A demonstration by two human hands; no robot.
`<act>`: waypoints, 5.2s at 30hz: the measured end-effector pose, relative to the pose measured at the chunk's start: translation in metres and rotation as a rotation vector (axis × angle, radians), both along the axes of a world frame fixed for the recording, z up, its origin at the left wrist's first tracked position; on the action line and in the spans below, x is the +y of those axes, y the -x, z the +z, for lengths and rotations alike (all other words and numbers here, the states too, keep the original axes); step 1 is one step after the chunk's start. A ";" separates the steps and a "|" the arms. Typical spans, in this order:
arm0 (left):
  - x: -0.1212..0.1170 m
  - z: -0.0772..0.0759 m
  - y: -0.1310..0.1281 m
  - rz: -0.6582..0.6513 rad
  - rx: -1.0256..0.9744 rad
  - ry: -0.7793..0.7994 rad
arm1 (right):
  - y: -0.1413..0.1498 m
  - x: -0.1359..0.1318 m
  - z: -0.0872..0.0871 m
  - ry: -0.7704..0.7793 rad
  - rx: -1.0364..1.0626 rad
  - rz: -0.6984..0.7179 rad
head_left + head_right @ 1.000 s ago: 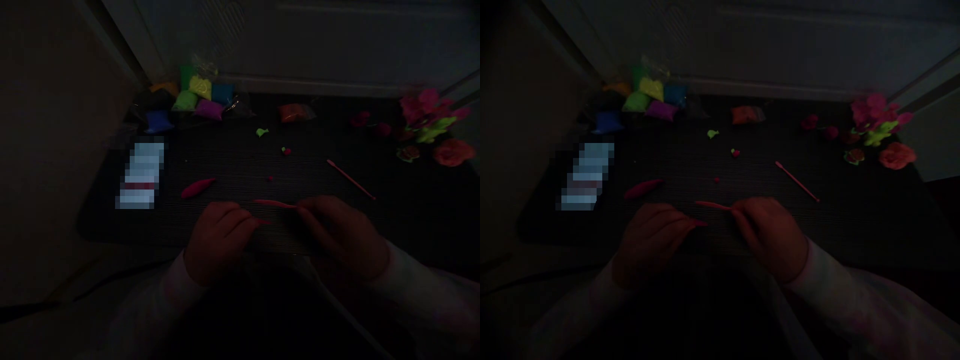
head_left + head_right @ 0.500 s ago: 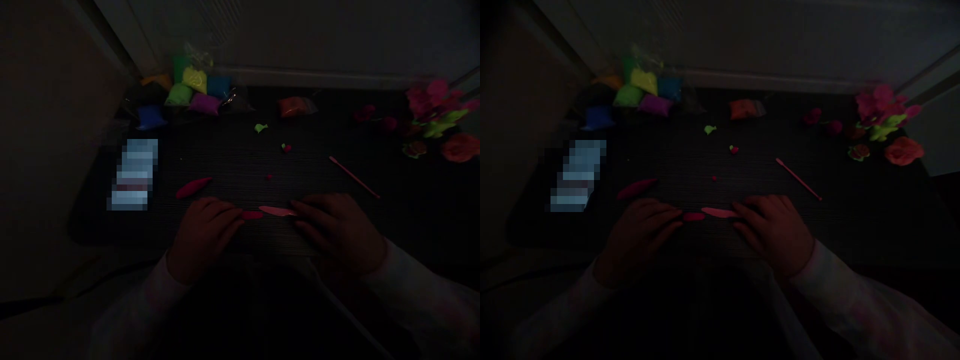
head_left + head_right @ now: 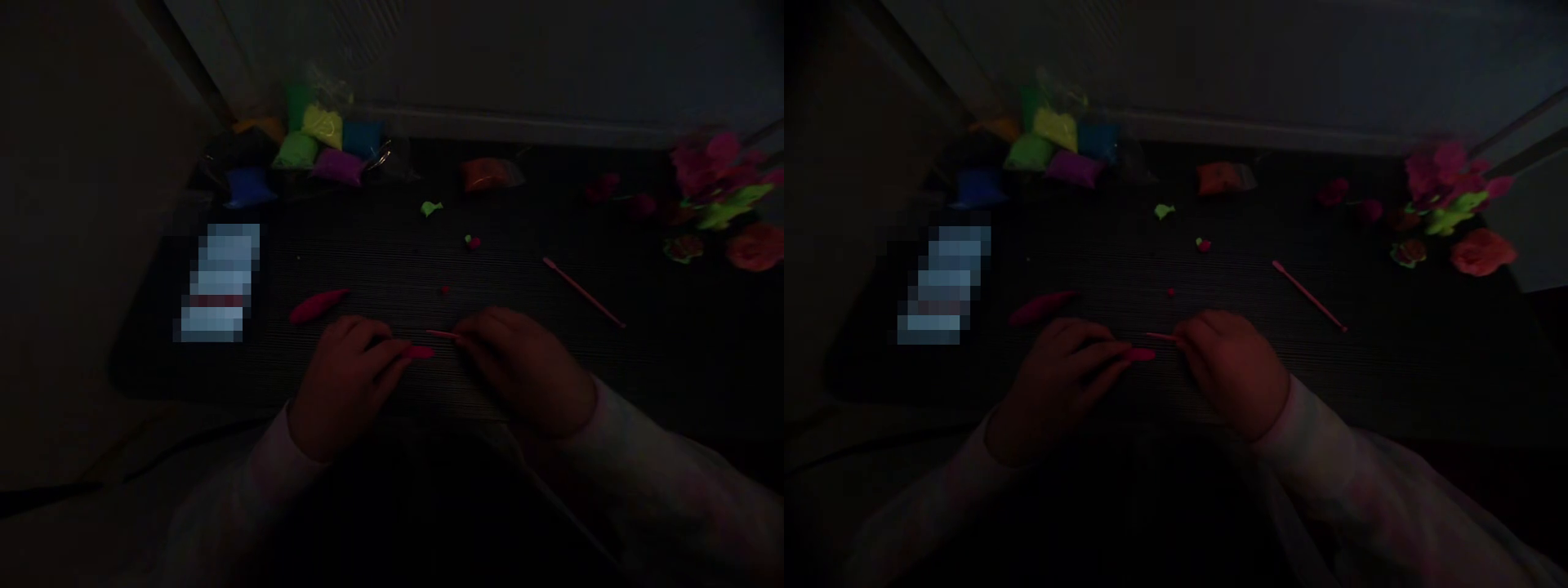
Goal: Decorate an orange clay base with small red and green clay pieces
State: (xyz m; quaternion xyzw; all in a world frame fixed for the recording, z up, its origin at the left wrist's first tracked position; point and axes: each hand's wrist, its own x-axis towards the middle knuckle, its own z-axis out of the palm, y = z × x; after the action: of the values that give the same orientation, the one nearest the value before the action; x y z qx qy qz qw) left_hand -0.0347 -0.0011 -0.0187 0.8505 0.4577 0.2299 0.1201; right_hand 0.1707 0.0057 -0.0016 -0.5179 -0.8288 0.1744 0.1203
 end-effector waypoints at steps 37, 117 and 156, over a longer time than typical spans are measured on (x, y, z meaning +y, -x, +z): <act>-0.020 0.005 0.003 -0.086 0.173 0.028 | 0.013 -0.003 -0.005 -0.339 -0.065 0.109; -0.005 0.002 0.017 -0.030 0.002 -0.140 | 0.018 -0.032 -0.009 -0.192 0.004 0.113; -0.009 0.002 0.013 -0.050 0.059 -0.155 | 0.010 -0.023 -0.013 -0.251 -0.009 0.144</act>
State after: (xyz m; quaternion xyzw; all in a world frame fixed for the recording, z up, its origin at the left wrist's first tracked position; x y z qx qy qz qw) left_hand -0.0473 -0.0104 -0.0169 0.8748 0.4205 0.2361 0.0463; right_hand 0.1608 -0.0176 -0.0146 -0.4387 -0.8797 0.0754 0.1673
